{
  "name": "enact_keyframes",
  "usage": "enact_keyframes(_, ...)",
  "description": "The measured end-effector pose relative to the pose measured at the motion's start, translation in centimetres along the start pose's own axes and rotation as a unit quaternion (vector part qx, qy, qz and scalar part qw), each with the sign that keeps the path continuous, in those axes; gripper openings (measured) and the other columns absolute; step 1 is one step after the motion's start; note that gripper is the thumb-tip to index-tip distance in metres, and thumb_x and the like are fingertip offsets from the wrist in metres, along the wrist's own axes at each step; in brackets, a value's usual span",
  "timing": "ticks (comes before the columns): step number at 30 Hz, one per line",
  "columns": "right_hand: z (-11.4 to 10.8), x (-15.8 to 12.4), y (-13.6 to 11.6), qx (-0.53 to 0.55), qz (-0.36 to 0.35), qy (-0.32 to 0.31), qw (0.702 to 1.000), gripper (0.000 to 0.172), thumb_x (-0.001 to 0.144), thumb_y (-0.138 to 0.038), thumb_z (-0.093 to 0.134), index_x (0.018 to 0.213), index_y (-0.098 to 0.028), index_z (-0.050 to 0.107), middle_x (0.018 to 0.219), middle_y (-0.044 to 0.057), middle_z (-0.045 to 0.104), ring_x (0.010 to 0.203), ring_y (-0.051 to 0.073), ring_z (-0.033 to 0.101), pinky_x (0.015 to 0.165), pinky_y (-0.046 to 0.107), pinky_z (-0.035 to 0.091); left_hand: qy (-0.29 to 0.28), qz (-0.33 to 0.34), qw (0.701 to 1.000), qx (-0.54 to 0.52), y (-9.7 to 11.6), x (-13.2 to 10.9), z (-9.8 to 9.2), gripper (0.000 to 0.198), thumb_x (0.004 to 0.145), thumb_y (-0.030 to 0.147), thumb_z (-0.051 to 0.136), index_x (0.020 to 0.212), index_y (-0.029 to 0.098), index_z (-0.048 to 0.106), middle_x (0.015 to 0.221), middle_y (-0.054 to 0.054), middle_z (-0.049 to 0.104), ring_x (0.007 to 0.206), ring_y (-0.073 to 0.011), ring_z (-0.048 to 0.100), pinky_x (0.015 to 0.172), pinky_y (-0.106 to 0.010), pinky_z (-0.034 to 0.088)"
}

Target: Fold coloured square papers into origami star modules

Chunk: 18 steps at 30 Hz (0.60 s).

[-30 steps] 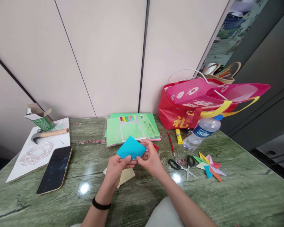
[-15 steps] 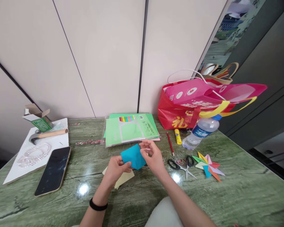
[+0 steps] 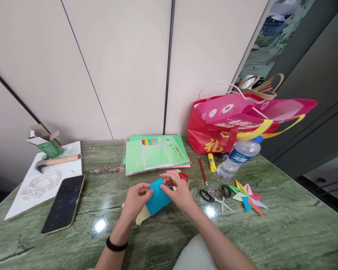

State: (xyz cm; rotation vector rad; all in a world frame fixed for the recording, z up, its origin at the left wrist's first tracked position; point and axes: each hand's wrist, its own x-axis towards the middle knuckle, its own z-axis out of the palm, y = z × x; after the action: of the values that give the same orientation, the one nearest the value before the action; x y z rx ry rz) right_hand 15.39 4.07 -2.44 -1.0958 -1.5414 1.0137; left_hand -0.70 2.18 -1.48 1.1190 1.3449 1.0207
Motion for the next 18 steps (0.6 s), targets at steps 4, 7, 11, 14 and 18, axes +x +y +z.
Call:
enact_keyframes(4,0.05,-0.07,-0.11,-0.006,0.026,-0.014,1.0,0.018,0.07,-0.02,0.057,0.088,-0.017,0.062,0.074,0.002,0.06,0.068,0.015,0.056,0.052,0.022,0.046,0.071,0.028,0.997,-0.022,-0.38,0.27,-0.19,0.024,0.06,0.034,0.071,0.07,0.013,0.067,0.066,-0.005,0.069,0.058,-0.0161,0.06,0.053,-0.024,0.046)
enact_keyframes(7,0.02,-0.11,-0.06,-0.007,0.03,-0.006,0.999,0.014,0.07,-0.019,0.057,0.083,-0.017,0.062,0.073,0.002,0.059,0.067,0.014,0.055,0.051,0.021,0.045,0.072,0.019,0.996,-0.053,-0.21,0.12,-0.03,0.027,0.059,0.036,0.073,0.071,0.013,0.068,0.064,-0.005,0.069,0.055,-0.0144,0.058,0.05,-0.023,0.045)
enact_keyframes(11,-0.05,-0.09,0.16,-0.004,0.02,0.005,1.0,0.011,0.069,-0.018,0.057,0.079,-0.018,0.062,0.075,0.002,0.06,0.067,0.014,0.055,0.052,0.021,0.045,0.057,-0.018,0.995,-0.086,0.23,-0.21,0.35,0.031,0.056,0.038,0.075,0.07,0.012,0.068,0.055,-0.003,0.067,0.048,-0.0122,0.055,0.046,-0.021,0.042)
enact_keyframes(14,-0.11,-0.13,0.13,-0.001,-0.007,-0.006,1.0,0.012,0.069,-0.016,0.057,0.08,-0.018,0.063,0.081,0.003,0.061,0.073,0.015,0.058,0.055,0.022,0.047,0.055,-0.018,0.994,-0.097,0.37,-0.27,0.5,0.032,0.054,0.038,0.076,0.071,0.012,0.068,0.056,-0.003,0.068,0.049,-0.0126,0.055,0.047,-0.021,0.043)
enact_keyframes(18,-0.1,-0.3,-0.24,0.008,-0.042,-0.039,0.998,0.015,0.069,-0.012,0.054,0.079,-0.019,0.063,0.089,0.004,0.063,0.081,0.016,0.059,0.059,0.022,0.048,0.059,-0.009,0.993,-0.103,0.29,-0.22,0.51,0.032,0.053,0.038,0.076,0.07,0.012,0.068,0.055,-0.003,0.068,0.049,-0.0129,0.056,0.046,-0.021,0.043)
